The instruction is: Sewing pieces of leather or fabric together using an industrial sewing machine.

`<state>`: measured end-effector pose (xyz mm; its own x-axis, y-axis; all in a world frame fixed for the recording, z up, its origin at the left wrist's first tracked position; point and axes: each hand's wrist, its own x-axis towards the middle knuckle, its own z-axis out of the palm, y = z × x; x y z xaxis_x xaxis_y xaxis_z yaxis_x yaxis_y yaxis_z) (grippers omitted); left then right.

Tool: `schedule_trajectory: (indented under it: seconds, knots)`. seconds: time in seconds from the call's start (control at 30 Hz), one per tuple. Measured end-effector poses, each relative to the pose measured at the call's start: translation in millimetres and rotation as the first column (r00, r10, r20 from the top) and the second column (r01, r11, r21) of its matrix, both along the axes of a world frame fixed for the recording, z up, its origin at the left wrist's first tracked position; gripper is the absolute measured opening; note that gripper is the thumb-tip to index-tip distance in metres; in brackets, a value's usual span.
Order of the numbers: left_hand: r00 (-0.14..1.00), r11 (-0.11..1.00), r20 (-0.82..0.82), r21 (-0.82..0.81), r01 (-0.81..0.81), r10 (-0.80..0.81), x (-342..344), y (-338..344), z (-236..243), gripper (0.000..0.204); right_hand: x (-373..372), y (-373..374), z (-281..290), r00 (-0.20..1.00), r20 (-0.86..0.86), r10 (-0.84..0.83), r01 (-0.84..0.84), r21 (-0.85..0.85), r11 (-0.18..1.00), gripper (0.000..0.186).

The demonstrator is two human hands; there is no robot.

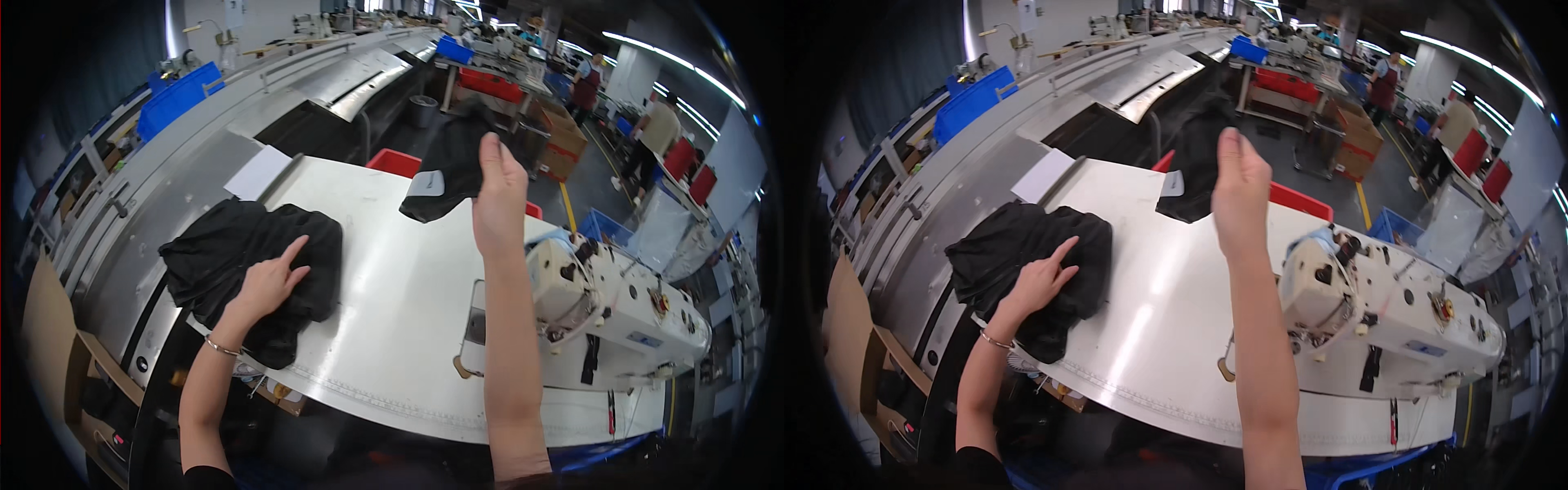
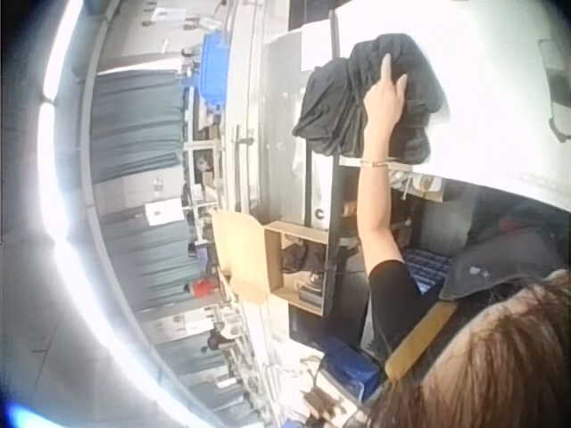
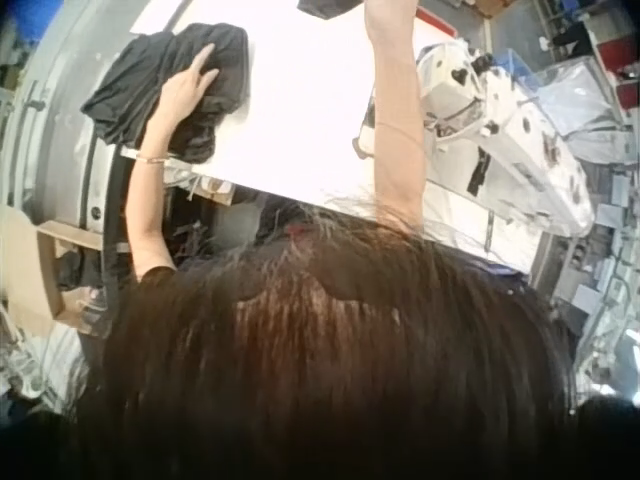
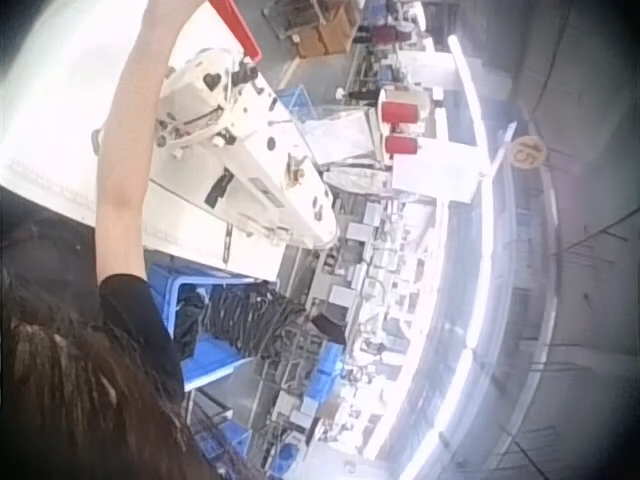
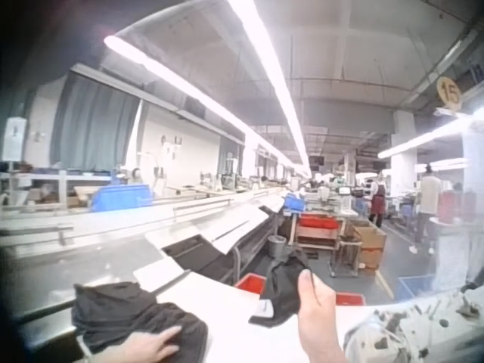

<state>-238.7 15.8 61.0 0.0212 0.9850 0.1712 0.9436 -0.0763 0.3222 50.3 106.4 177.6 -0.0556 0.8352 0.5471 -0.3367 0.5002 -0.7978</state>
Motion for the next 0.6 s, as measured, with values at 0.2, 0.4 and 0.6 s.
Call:
schedule_trajectory:
  seconds: [0.2,0.4,0.6]
  knots:
    - [0.978,0.969,-0.203,0.228,0.098,-0.051,-3.0,2.9,-8.5,0.022,34.1,-158.6,-119.5,0.393,0.869,-0.3,-0.213,0.403,0.89,0.033]
    - [0.637,0.694,0.306,0.13,0.708,-0.708,168.3,-73.0,-0.7,0.022,37.4,-268.0,-160.2,0.027,0.92,-0.39,-0.251,0.384,0.889,0.044]
    - [0.785,0.803,-0.175,-0.084,0.59,-0.595,232.5,-68.2,-33.5,0.028,-6.8,-259.5,-182.0,0.068,0.964,-0.259,-0.298,0.267,0.917,0.047]
